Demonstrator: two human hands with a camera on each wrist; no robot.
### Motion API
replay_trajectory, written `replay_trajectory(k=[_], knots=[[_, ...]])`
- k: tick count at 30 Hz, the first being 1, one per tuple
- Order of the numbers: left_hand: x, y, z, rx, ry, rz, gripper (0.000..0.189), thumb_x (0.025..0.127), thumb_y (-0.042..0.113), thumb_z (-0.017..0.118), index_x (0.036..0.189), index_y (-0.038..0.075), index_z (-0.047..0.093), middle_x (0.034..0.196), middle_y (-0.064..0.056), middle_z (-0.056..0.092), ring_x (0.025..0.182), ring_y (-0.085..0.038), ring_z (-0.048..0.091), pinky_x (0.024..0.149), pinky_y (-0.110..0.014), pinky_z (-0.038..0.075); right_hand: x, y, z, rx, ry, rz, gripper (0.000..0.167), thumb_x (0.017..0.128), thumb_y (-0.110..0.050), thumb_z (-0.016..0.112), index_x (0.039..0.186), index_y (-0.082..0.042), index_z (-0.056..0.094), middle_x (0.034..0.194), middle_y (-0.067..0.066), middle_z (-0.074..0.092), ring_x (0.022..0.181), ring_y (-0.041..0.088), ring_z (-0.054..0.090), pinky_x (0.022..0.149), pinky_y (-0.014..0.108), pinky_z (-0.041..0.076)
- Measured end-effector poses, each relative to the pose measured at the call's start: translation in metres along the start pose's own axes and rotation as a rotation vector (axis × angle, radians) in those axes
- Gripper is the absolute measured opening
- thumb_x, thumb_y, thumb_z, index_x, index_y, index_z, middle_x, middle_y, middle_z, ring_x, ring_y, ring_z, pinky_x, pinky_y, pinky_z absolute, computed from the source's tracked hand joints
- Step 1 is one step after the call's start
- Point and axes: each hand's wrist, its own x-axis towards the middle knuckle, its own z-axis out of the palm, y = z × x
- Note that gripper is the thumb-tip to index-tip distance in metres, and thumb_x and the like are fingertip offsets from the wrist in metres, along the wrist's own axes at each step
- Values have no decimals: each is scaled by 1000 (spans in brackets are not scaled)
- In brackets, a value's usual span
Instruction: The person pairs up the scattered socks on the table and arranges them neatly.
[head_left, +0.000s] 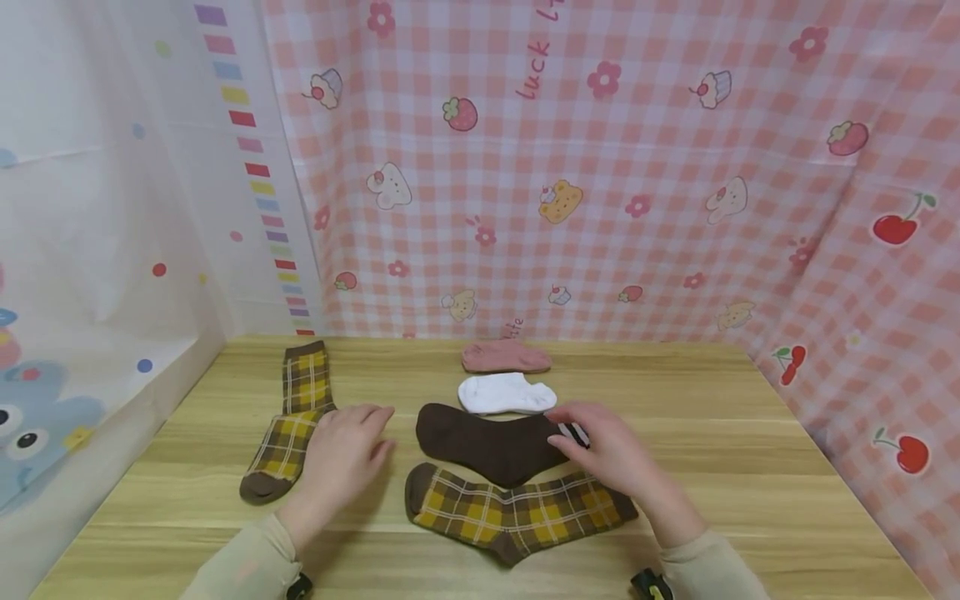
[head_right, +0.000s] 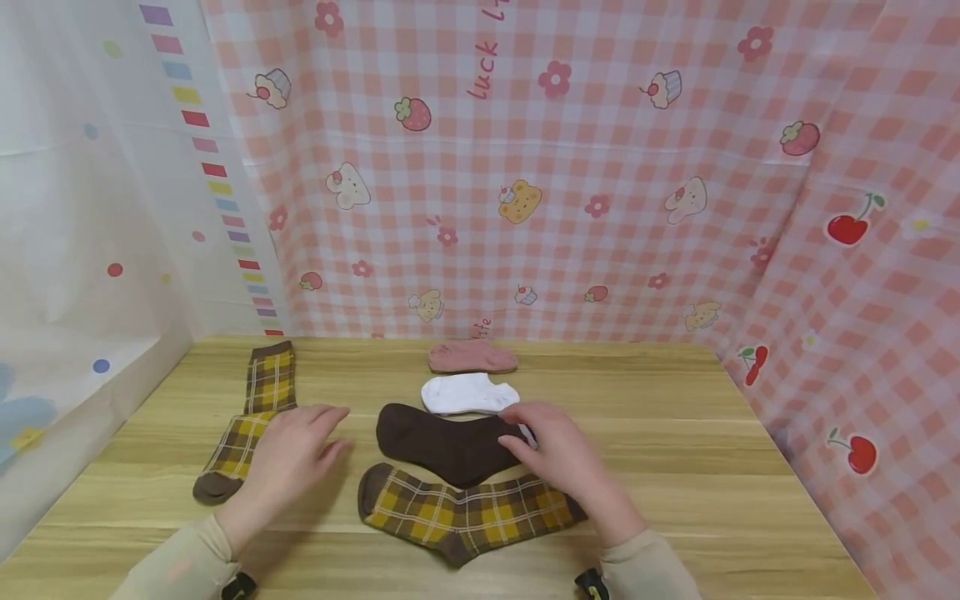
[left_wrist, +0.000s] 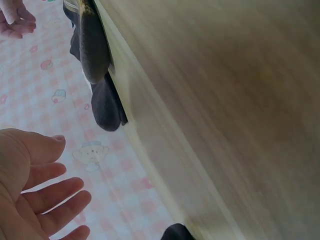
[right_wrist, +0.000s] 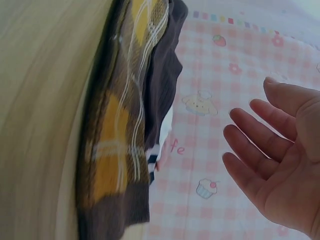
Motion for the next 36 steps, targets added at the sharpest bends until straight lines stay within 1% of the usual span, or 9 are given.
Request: replay_trajectory(k=[6, 10, 14, 17, 20, 25, 28, 33, 36], knots=[[-2, -6, 1, 16, 19, -14, 45, 76, 16, 85, 115, 2, 69, 110, -16, 69, 100, -38, 64, 92, -55, 45, 8, -6, 7, 5, 13, -54, 26, 89, -15, 76, 113, -6, 70, 111, 6, 69, 106, 25, 64, 92, 45, 50], [-2, -13, 2, 18, 33, -27, 44, 75, 14, 85, 114, 0, 69, 109, -17, 69, 100, -38, 63, 91, -56, 46, 12, -9, 12, 9, 15, -72, 28, 89, -15, 76, 113, -4, 69, 111, 5, 69, 107, 24, 63, 94, 44, 49], [-1, -21, 2, 32, 32, -54, 43, 75, 13, 84, 114, 0, 69, 109, -17, 68, 99, -39, 63, 90, -57, 45, 16, -13, 15, 14, 20, -80, 29, 89, -16, 76, 114, -4, 69, 112, 5, 69, 107, 24, 63, 94, 45, 48], [-1, -27, 1, 40, 10, -81, 43, 76, 13, 83, 115, 0, 69, 110, -17, 68, 100, -39, 63, 89, -57, 45, 18, -15, 17, -1, 19, -93, 29, 89, -17, 76, 114, -5, 69, 112, 5, 69, 107, 24, 63, 94, 45, 48], [0, -32, -1, 46, -29, -109, 43, 77, 13, 82, 116, 0, 68, 111, -18, 68, 100, -40, 63, 88, -58, 45, 20, -16, 19, -27, 18, -106, 29, 89, -18, 76, 114, -6, 69, 112, 5, 69, 107, 23, 63, 93, 45, 49], [4, -41, -5, 57, -86, -146, 43, 79, 14, 80, 117, -1, 67, 112, -20, 67, 102, -41, 62, 89, -60, 45, 23, -18, 21, -45, 7, -89, 30, 89, -22, 76, 115, -7, 70, 112, 3, 70, 107, 22, 64, 92, 44, 49], [7, -45, -8, 57, -108, -162, 43, 80, 15, 80, 118, -1, 66, 113, -21, 67, 103, -42, 62, 90, -60, 44, 25, -20, 21, -48, 3, -86, 31, 89, -23, 76, 116, -8, 69, 113, 2, 69, 108, 20, 63, 91, 42, 50], [10, -51, -9, 54, -141, -181, 44, 80, 15, 80, 119, -1, 66, 114, -22, 66, 103, -43, 62, 87, -60, 45, 29, -24, 24, -22, 11, -105, 32, 90, -23, 75, 117, -8, 68, 115, 2, 68, 111, 21, 61, 92, 40, 50], [10, -55, -8, 55, -159, -177, 44, 80, 15, 79, 118, -1, 66, 114, -23, 66, 102, -44, 61, 86, -61, 46, 31, -26, 27, 8, 0, -101, 32, 91, -22, 74, 119, -7, 67, 116, 3, 68, 112, 23, 60, 94, 40, 49]])
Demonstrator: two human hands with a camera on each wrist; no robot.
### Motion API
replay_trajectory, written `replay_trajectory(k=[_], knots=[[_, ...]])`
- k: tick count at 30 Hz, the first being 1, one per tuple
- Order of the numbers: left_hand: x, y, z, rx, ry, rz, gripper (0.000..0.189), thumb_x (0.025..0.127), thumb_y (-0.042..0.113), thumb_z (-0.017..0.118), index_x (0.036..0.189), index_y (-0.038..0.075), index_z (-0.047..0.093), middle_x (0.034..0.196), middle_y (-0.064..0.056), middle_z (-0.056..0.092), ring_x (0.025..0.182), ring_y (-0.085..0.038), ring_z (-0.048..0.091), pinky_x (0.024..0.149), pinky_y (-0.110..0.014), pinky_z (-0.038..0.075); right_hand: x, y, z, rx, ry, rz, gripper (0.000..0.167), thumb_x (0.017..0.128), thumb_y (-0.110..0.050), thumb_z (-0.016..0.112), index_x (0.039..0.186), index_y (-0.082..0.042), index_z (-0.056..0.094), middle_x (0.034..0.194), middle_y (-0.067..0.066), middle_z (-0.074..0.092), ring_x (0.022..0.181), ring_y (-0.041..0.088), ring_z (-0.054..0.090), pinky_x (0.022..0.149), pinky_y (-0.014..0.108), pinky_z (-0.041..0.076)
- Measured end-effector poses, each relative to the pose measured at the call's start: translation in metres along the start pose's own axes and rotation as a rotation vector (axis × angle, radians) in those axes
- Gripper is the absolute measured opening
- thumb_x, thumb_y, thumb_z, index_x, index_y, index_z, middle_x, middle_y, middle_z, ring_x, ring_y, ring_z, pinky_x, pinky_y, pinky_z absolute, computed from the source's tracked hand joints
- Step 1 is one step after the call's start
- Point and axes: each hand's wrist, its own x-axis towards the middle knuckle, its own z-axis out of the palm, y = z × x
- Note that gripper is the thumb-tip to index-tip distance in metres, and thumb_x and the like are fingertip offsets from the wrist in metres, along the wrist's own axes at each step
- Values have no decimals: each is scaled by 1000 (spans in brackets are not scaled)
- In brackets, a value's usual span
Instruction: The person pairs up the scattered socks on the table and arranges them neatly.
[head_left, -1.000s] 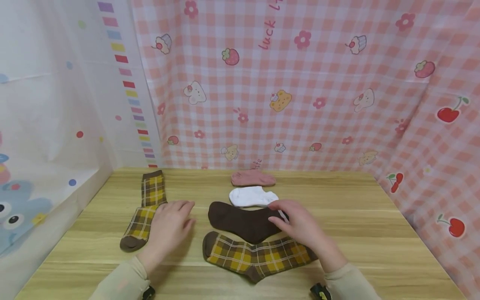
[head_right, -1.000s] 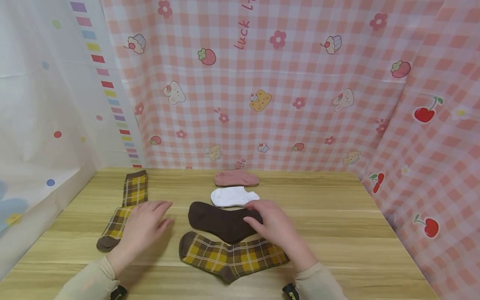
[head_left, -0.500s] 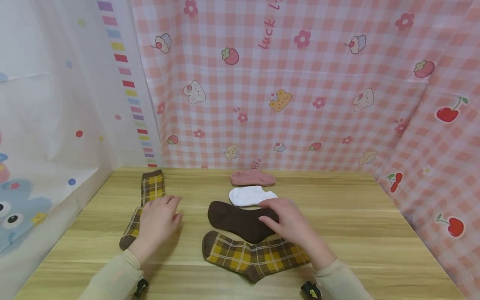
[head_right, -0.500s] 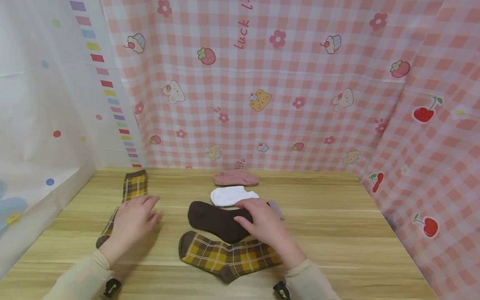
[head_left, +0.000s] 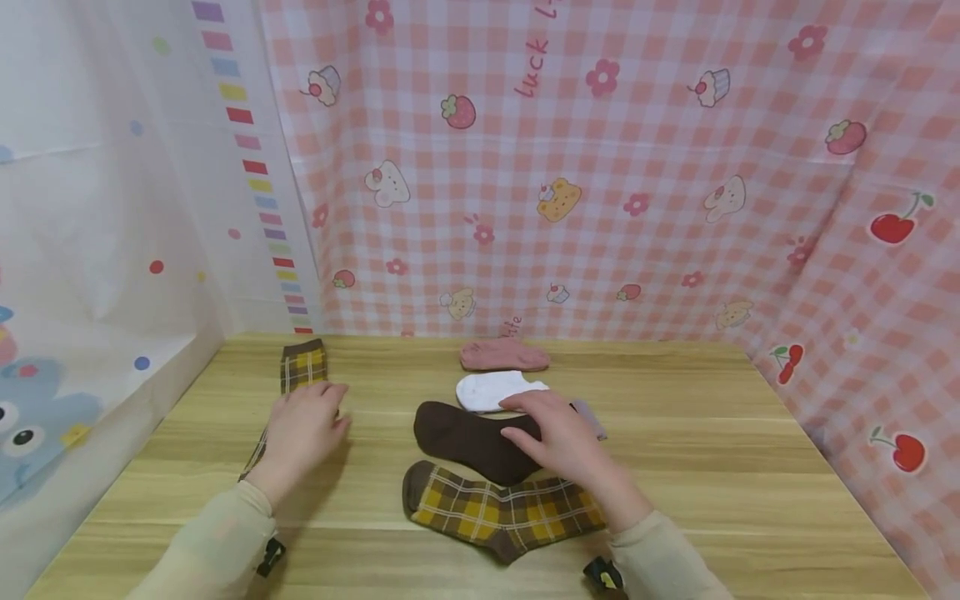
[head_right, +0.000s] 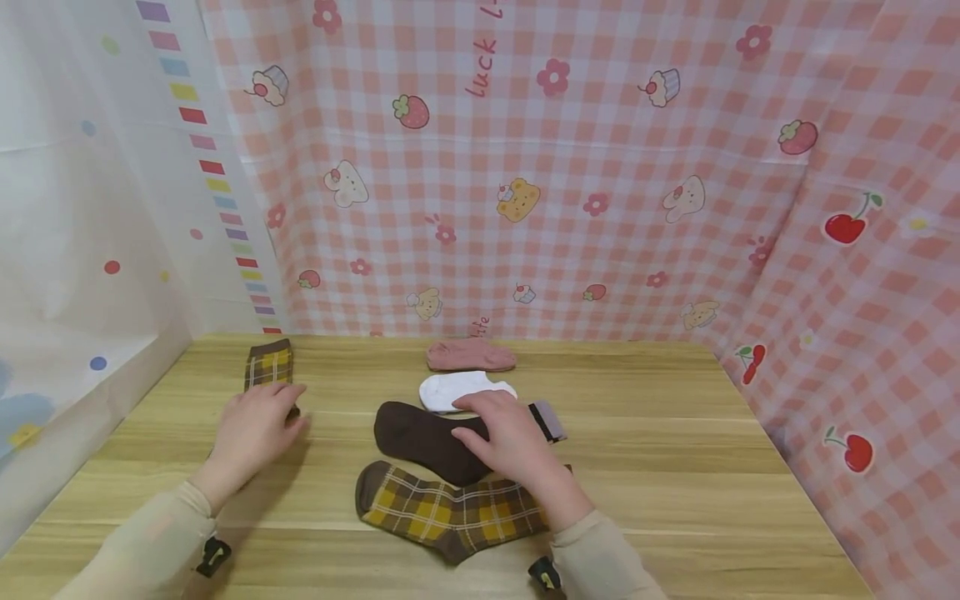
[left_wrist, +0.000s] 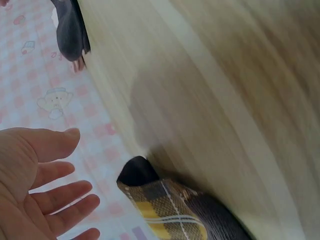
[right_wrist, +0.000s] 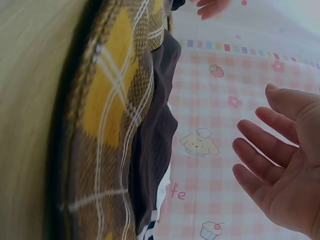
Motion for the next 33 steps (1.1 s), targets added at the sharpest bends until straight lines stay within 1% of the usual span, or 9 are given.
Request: replay_trajectory(k=[3, 7, 14, 20, 23, 27, 30, 33], knots=[[1, -4, 1, 2, -3, 11, 41, 80, 14, 78, 116, -2, 66, 112, -23, 66, 100, -44, 62, 85, -62, 46, 3, -2, 3, 8, -3, 1, 32, 91, -21, 74, 119, -8, 67, 115, 3, 68, 112, 23, 60, 95, 40, 48], [2, -11, 3, 6, -8, 11, 37, 81, 13, 77, 114, -1, 67, 107, -23, 68, 96, -44, 62, 79, -61, 48, 8, -4, 7, -1, 2, 0, 32, 90, -21, 75, 118, -8, 68, 114, 4, 68, 111, 22, 61, 95, 40, 48], [5, -20, 5, 21, -82, -32, 40, 80, 17, 79, 113, 0, 67, 103, -23, 67, 93, -44, 63, 73, -59, 49, 13, -8, 15, 14, -26, 46, 33, 92, -24, 73, 120, -9, 67, 118, 4, 67, 113, 23, 59, 93, 40, 49], [6, -23, 6, 38, -132, -56, 39, 80, 17, 80, 114, 0, 68, 103, -22, 67, 90, -42, 63, 72, -58, 49, 17, -9, 17, 33, -24, 36, 32, 92, -23, 73, 120, -8, 67, 116, 4, 67, 111, 23, 59, 93, 40, 48], [6, -24, 6, 45, -150, -63, 34, 79, 16, 82, 107, 1, 69, 98, -20, 68, 86, -40, 63, 69, -56, 50, 20, -10, 18, 33, -22, 27, 32, 92, -23, 73, 120, -8, 67, 116, 4, 67, 112, 23, 59, 94, 41, 48], [8, -27, 8, 52, -164, -68, 22, 78, 13, 81, 94, 4, 69, 88, -15, 68, 78, -36, 63, 64, -53, 50, 24, -10, 18, 32, -26, 30, 33, 92, -24, 72, 120, -8, 67, 118, 4, 67, 115, 24, 58, 97, 41, 46], [9, -30, 10, 50, -172, -71, 16, 78, 10, 80, 89, 6, 68, 84, -14, 67, 75, -35, 62, 63, -53, 51, 27, -9, 17, 39, -32, 38, 33, 93, -25, 72, 121, -8, 67, 118, 5, 67, 116, 24, 58, 98, 42, 46], [11, -31, 11, 43, -181, -75, 12, 78, 8, 78, 87, 7, 69, 83, -13, 67, 75, -35, 63, 61, -53, 51, 30, -9, 16, 42, -30, 41, 33, 92, -24, 72, 120, -7, 67, 118, 5, 67, 116, 25, 58, 98, 42, 46]])
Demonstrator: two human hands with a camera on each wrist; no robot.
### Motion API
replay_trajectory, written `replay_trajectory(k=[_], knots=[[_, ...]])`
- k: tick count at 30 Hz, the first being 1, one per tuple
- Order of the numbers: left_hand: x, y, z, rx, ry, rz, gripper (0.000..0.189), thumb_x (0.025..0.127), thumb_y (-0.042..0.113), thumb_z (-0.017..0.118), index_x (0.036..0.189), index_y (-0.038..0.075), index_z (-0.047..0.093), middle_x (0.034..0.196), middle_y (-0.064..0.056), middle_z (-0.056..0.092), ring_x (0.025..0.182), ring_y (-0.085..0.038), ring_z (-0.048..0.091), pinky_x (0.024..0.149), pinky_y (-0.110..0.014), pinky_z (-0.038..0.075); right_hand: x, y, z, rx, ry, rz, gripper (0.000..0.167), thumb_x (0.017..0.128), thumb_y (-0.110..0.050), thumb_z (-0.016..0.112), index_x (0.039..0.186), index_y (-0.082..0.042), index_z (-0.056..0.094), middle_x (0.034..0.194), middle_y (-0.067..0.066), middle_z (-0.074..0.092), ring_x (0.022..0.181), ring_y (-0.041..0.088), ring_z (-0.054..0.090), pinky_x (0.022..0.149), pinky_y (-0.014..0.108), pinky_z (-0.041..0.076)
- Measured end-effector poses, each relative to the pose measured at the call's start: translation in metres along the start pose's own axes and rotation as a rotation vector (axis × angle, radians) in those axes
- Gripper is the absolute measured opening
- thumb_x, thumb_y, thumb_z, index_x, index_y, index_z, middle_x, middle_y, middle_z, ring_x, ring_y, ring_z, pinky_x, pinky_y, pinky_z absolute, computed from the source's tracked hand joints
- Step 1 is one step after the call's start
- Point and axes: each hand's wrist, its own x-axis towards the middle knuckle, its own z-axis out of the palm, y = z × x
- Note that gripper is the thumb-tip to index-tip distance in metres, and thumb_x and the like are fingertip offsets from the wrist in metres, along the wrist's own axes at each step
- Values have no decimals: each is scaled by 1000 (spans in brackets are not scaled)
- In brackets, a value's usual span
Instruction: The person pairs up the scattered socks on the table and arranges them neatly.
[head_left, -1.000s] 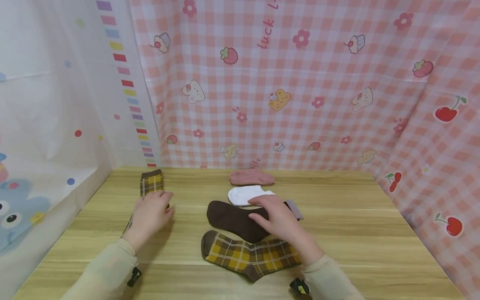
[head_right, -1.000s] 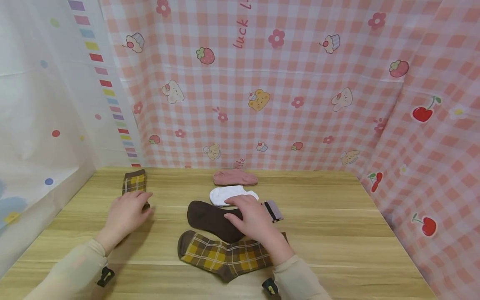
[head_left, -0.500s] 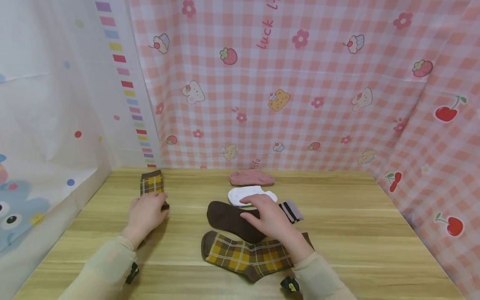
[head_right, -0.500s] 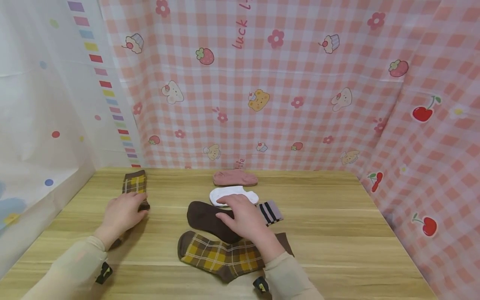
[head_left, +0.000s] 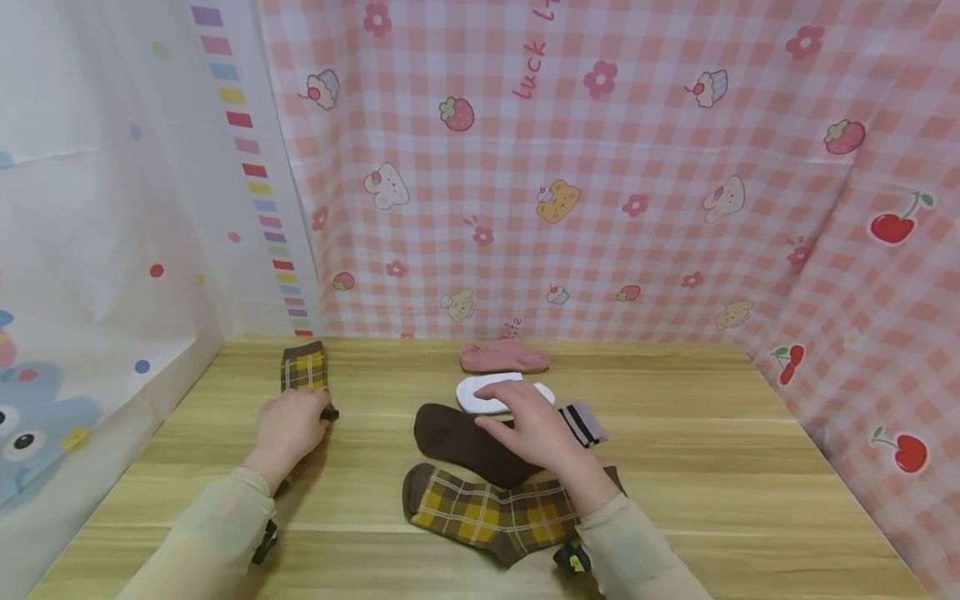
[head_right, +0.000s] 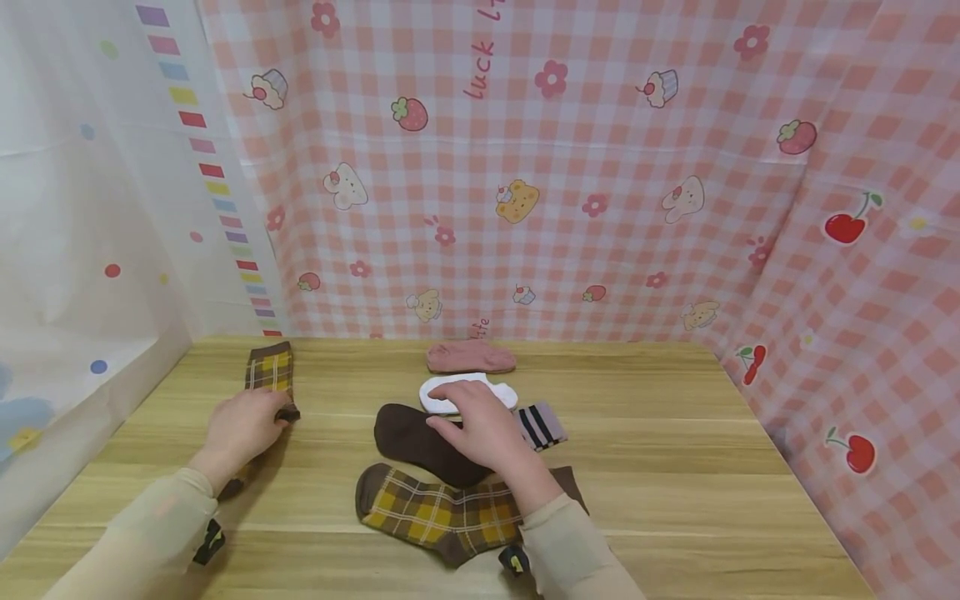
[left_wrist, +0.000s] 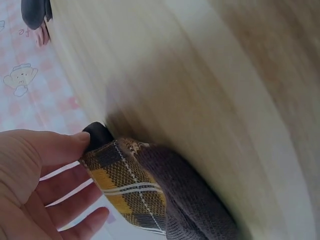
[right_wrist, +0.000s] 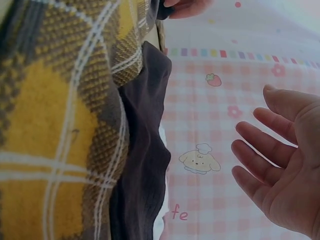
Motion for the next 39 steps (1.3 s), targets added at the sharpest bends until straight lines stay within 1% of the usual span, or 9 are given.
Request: replay_trajectory(k=[11, 13, 15, 18, 23, 29, 33, 35, 39], knots=[[1, -1, -4, -30, -25, -33, 16, 83, -3, 64, 83, 11, 73, 85, -12, 69, 76, -35, 66, 58, -53, 52, 6, -1, -4, 7, -21, 23, 32, 94, -24, 71, 122, -8, 66, 119, 5, 67, 116, 24, 59, 97, 40, 47], [1, -1, -6, -33, -9, -37, 16, 84, -2, 64, 83, 11, 73, 86, -13, 69, 77, -35, 66, 56, -53, 52, 7, 0, -4, 5, -20, 25, 32, 94, -24, 71, 122, -8, 66, 119, 5, 67, 116, 24, 59, 97, 41, 47], [1, -2, -8, -32, 32, -33, 16, 86, -2, 64, 86, 10, 74, 87, -15, 68, 77, -37, 66, 55, -53, 52, 8, 0, -4, 3, -21, 28, 33, 94, -24, 70, 122, -8, 66, 120, 6, 66, 117, 24, 58, 97, 41, 47], [3, -4, -11, -41, 144, -19, 14, 85, -4, 65, 87, 7, 73, 85, -16, 66, 74, -39, 66, 52, -53, 51, 9, 2, -4, 9, -20, 35, 33, 93, -24, 71, 122, -6, 67, 120, 6, 66, 117, 25, 58, 97, 41, 47], [5, -3, -26, -87, 276, 14, 12, 84, -6, 64, 91, 2, 70, 84, -17, 64, 71, -38, 64, 52, -51, 51, 10, 4, -4, 22, -17, 47, 33, 92, -22, 72, 121, -5, 67, 120, 6, 66, 117, 24, 58, 97, 41, 48], [11, 1, -45, -138, 377, 52, 18, 82, -9, 65, 97, 0, 71, 93, -20, 68, 75, -39, 65, 57, -51, 52, 11, 3, -6, 40, 1, 45, 32, 92, -19, 73, 120, -6, 67, 120, 7, 66, 115, 25, 59, 95, 42, 49], [16, 6, -56, -156, 437, 70, 17, 82, -8, 67, 97, 1, 71, 91, -19, 68, 71, -39, 65, 53, -51, 50, 11, 4, -7, 53, 19, 22, 31, 91, -16, 73, 119, -3, 67, 118, 9, 67, 113, 26, 60, 94, 42, 49], [18, 10, -63, -169, 454, 74, 15, 84, -6, 67, 96, 2, 71, 90, -19, 68, 69, -39, 65, 51, -51, 49, 11, 5, -7, 56, 30, 14, 31, 91, -15, 73, 119, -2, 67, 117, 10, 67, 111, 27, 61, 94, 43, 49], [23, 19, -78, -209, 454, 69, 14, 90, -2, 64, 99, 4, 72, 93, -18, 68, 78, -39, 65, 57, -52, 50, 11, 9, -8, 75, 45, 20, 30, 91, -14, 73, 118, -1, 67, 115, 11, 67, 110, 27, 62, 93, 43, 50]])
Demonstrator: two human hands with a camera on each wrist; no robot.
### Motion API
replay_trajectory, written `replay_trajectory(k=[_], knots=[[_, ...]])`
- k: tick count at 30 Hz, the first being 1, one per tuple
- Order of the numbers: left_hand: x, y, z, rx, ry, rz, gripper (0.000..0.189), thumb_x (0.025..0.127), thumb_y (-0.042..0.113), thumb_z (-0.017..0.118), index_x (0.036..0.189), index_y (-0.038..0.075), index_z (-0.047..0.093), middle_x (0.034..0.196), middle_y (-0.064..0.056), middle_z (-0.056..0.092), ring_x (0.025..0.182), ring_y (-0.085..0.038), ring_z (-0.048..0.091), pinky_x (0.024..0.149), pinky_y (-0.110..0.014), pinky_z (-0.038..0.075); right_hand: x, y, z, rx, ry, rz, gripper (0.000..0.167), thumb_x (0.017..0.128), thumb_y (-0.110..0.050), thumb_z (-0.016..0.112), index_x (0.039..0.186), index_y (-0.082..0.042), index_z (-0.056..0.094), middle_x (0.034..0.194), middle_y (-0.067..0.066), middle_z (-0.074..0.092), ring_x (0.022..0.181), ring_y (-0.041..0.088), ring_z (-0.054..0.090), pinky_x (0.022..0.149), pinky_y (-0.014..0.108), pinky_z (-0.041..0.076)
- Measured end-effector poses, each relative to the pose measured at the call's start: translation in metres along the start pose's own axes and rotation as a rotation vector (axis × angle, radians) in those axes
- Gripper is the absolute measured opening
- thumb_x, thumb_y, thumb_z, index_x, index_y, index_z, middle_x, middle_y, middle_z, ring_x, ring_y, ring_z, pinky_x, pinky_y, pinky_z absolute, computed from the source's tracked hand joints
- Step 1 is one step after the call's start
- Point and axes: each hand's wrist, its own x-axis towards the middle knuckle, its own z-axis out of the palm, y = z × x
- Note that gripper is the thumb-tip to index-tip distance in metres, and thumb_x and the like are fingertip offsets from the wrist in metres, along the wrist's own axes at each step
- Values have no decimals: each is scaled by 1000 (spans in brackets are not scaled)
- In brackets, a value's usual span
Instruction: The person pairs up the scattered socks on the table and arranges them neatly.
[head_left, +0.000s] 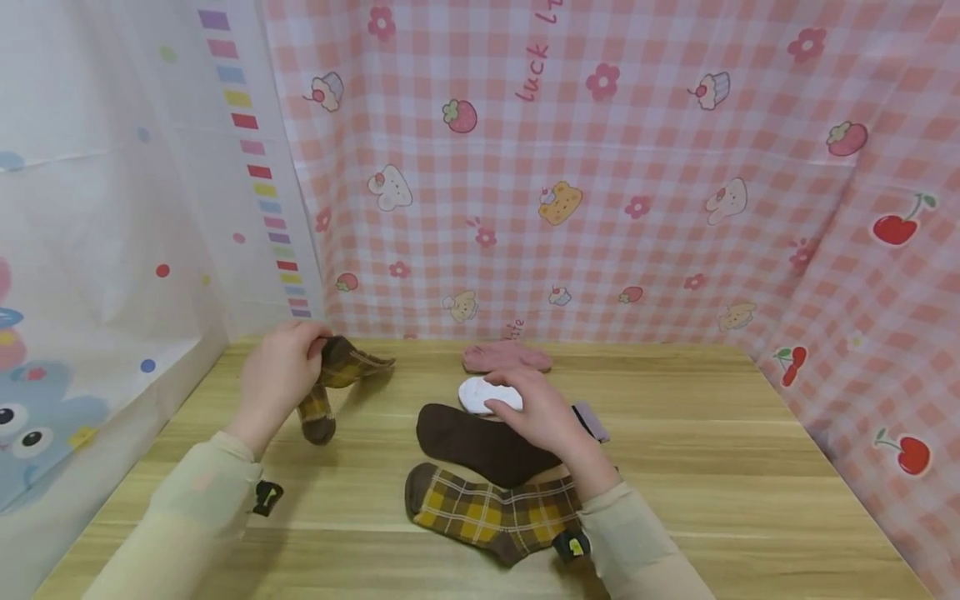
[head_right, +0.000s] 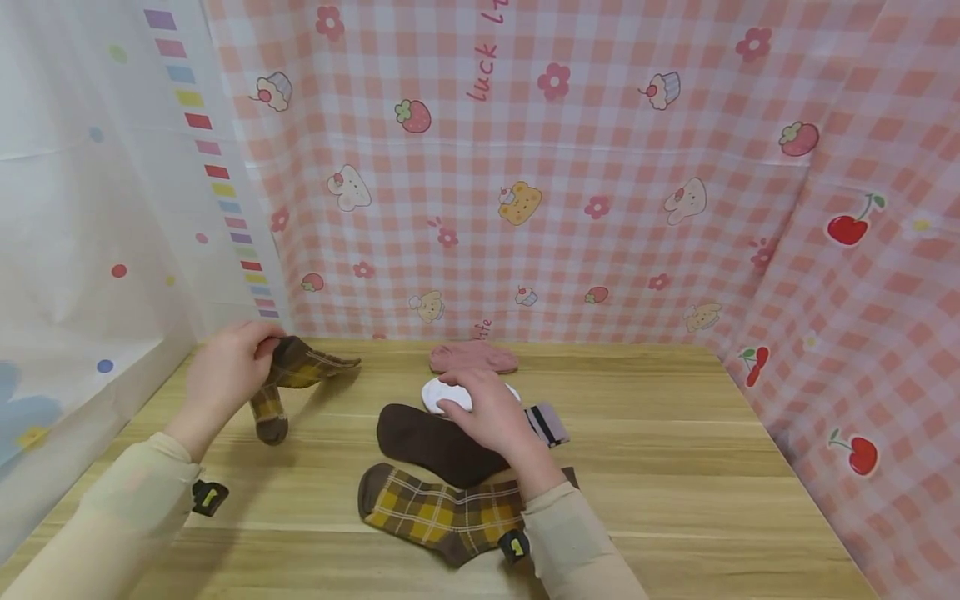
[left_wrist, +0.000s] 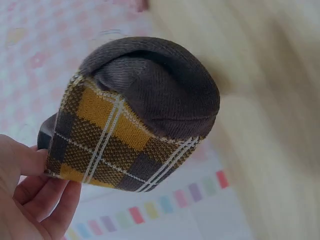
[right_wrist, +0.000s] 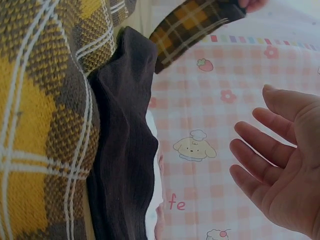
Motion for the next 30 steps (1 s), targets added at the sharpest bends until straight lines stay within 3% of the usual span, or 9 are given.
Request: replay_trajectory(k=[6, 15, 23, 30], knots=[[16, 18, -12, -85, 82, 22, 12, 90, -2, 65, 99, 3, 73, 94, -16, 68, 82, -34, 63, 66, -50, 50, 0, 5, -1, 25, 15, 20, 29, 91, -13, 73, 117, -2, 67, 113, 13, 67, 108, 28, 63, 92, 45, 50], [21, 43, -20, -127, 191, 183, 11, 86, -3, 70, 94, 4, 73, 90, -14, 71, 74, -28, 61, 64, -43, 49, 2, 5, -5, 5, 23, -8, 29, 91, -11, 72, 116, 1, 66, 112, 15, 68, 107, 32, 63, 93, 47, 49], [8, 50, -14, -164, 150, 324, 16, 82, -8, 73, 93, 4, 73, 89, -10, 68, 76, -27, 65, 64, -43, 54, 2, 5, -3, -7, 18, 3, 30, 91, -12, 73, 117, 0, 67, 113, 13, 68, 107, 30, 63, 93, 45, 50], [2, 35, -10, -173, 103, 517, 22, 76, -11, 77, 90, 6, 73, 86, -6, 68, 74, -25, 66, 62, -40, 55, 3, 3, 2, 11, 11, -12, 29, 90, -12, 74, 116, -1, 67, 111, 12, 68, 106, 28, 64, 91, 44, 50]])
